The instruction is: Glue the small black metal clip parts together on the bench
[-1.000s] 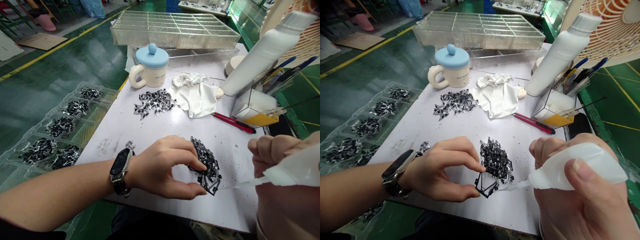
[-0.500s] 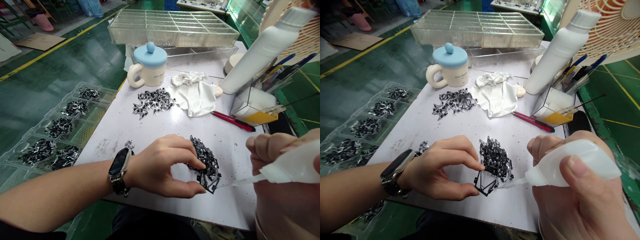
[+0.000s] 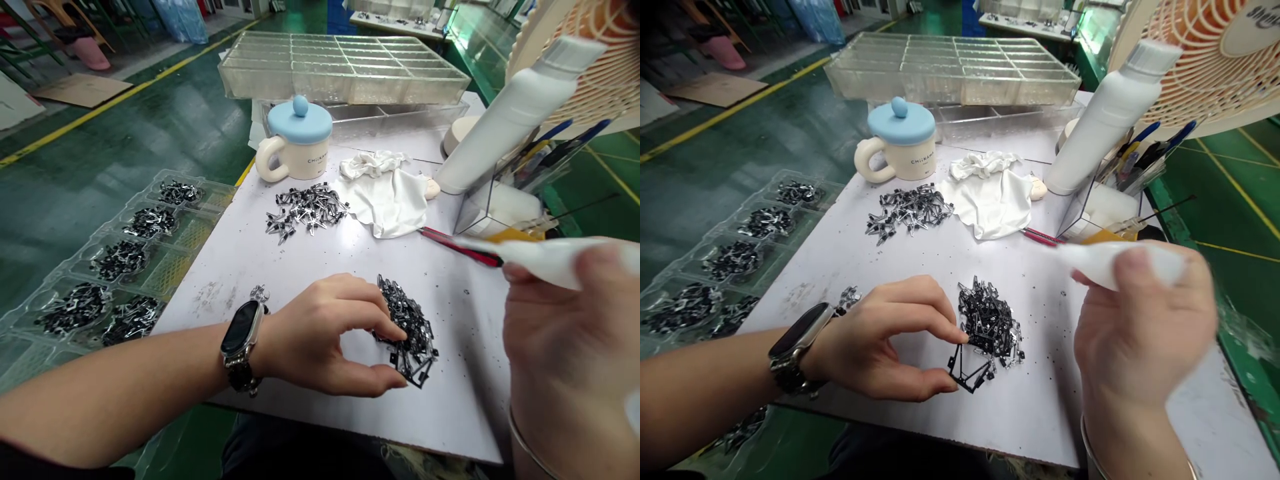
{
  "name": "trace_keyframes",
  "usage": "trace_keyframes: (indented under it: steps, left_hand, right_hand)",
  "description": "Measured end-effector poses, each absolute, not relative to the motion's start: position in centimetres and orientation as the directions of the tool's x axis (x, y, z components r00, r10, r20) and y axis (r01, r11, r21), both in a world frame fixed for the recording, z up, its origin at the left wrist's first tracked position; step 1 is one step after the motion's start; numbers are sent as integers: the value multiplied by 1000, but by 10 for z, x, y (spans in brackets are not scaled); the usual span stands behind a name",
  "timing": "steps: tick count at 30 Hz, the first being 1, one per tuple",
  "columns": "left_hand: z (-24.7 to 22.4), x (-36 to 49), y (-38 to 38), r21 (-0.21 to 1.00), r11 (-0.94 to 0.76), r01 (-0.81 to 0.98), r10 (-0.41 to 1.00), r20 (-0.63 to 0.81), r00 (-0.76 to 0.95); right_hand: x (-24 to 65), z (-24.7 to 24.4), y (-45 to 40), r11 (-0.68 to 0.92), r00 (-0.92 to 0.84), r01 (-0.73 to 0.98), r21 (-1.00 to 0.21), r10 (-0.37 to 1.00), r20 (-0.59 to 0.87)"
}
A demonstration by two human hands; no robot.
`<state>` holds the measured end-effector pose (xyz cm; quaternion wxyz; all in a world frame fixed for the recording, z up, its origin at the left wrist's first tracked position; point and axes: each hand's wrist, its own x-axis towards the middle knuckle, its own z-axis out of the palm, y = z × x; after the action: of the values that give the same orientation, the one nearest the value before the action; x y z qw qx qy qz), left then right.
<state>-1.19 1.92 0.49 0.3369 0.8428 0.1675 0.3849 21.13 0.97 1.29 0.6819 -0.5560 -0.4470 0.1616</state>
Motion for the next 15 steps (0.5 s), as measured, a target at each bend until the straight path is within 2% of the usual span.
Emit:
trace_keyframes:
  steps: [3, 8, 11, 14, 15]
  left_hand:
    - [2, -11, 17, 670, -742, 14, 508, 549, 664]
    - [-6, -7, 7, 604, -796, -47, 410, 594, 692]
    - [-13, -4, 1, 561, -824, -79, 358, 624, 694]
    - [-18, 1, -5, 526, -843, -114, 319, 659, 681]
    - [-19, 2, -6, 518, -846, -126, 301, 659, 689]
  right_hand:
    - [218, -3, 28, 248, 479, 475, -844, 732, 484]
    - [221, -29, 45, 97, 334, 647, -756, 856, 396]
    - [219, -28, 42, 141, 284, 698, -702, 846, 452]
    - [207, -10, 28, 250, 282, 743, -620, 724, 630]
    - [200, -1, 23, 291, 234, 766, -574, 705, 670]
